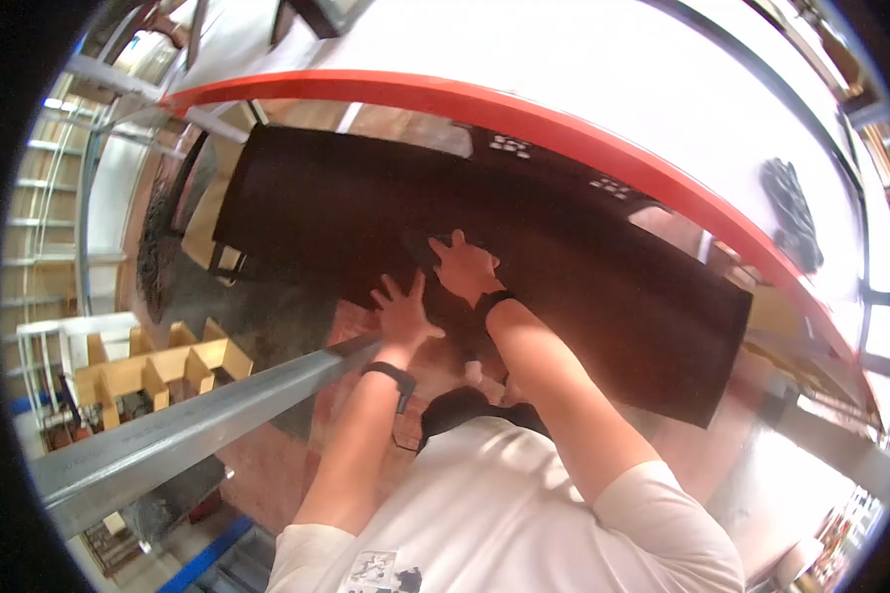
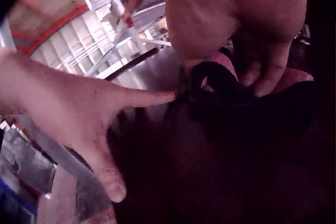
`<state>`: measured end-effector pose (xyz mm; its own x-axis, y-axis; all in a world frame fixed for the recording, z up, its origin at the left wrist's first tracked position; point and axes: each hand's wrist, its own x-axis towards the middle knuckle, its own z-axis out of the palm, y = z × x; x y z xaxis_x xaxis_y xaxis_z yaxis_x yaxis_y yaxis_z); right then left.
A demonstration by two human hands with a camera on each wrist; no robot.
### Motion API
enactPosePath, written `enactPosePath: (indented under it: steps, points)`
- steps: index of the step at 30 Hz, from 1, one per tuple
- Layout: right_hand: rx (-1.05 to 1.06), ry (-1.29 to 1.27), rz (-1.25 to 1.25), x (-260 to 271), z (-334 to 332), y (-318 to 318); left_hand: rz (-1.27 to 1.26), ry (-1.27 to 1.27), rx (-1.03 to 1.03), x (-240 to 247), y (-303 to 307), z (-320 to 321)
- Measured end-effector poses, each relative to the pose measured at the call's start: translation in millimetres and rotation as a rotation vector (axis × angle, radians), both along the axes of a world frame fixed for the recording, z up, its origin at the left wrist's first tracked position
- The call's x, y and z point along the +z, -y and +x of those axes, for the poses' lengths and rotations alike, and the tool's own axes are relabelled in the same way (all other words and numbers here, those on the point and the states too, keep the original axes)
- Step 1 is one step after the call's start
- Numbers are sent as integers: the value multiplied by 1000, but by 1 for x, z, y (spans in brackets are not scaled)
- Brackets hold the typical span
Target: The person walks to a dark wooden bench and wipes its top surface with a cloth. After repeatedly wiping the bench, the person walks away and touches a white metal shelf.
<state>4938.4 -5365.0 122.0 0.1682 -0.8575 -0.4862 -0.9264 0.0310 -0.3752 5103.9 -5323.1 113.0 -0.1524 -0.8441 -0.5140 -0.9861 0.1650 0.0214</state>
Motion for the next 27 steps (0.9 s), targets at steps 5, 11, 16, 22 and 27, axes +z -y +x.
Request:
enactPosePath:
  steps: [5,11,16,22,27]
  points:
    - [-446,-174,-81,-26,-134,-42,6,0,-7,14,-5,-8]
    - [-1142,-244,-199,-26,-320,-224,74,28,23,8,2,-8]
    - [-1425,-459,-70,-36,-357,-393,70,36,57,-1,-4,-3]
    - [-1429,-471,-98,-39,-284,-408,67,29,20,-9,2,0]
    - [-1040,-257,-123,-24,-180,-317,85,16,30,-4,0,2]
